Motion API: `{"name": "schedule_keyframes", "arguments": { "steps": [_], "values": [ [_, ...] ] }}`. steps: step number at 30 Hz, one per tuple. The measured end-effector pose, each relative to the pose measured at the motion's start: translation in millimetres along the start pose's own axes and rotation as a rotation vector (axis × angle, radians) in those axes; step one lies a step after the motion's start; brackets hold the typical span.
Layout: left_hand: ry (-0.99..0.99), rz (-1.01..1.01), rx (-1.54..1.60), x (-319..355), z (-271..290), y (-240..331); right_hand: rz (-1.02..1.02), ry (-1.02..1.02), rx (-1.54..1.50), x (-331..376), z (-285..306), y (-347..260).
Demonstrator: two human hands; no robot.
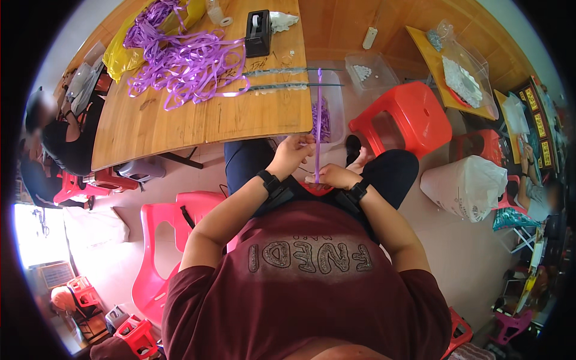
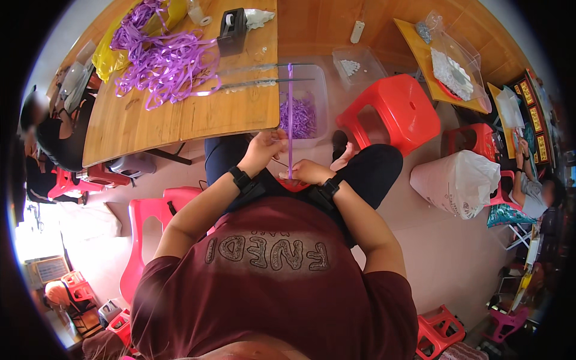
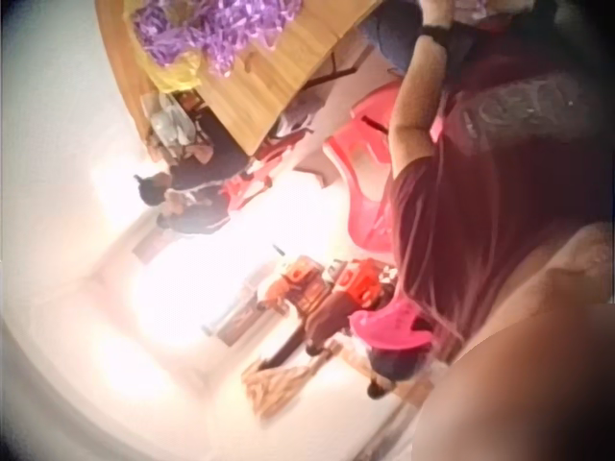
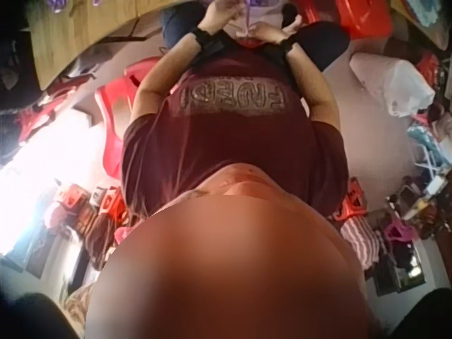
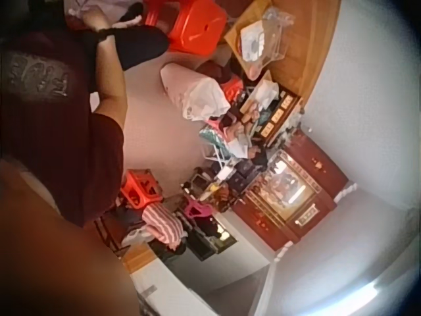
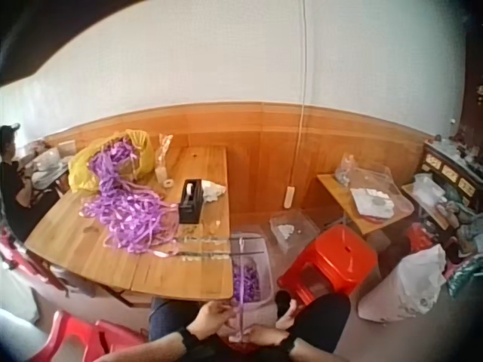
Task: Measure lengths of purple ribbon against a table scale, cut them, and apply tape.
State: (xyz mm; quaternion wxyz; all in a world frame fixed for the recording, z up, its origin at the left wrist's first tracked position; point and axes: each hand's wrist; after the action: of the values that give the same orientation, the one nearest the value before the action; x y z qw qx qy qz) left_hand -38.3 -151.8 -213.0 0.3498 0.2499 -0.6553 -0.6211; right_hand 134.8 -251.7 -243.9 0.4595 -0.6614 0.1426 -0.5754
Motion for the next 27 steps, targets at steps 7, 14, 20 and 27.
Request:
{"name": "schedule_keyframes", "arguments": {
  "steps": [7,14,20,27],
  "values": [
    [-0.343,0.129,-0.099,8.6,0.9,10.2,0.066,-0.023,-0.038,-2.5,-0.5,2.3],
    [-0.243,0.075,-0.37,19.3,1.6,27.2,0.296,0.383,-0.245,18.6,49.4,-16.3],
    [-0.309,0.07,-0.347,20.5,-7.3,34.1,0.513,0.543,-0.456,16.0,59.7,-85.4],
    [-0.428,0.164,-0.168,23.5,-11.4,50.6,0.568,0.559,-0.49,4.2,64.0,-112.7]
  ]
}}
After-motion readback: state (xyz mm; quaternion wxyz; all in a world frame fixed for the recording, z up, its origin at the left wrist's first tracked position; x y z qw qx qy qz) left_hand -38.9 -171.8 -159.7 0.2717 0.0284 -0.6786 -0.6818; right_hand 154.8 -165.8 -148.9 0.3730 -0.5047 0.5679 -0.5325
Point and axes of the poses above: each hand's wrist, its own x-axis away from the middle knuckle, its own z-axis out of the back of the hand, y = z × x, and after that the axes turned 2 degrees about -z, right-handed
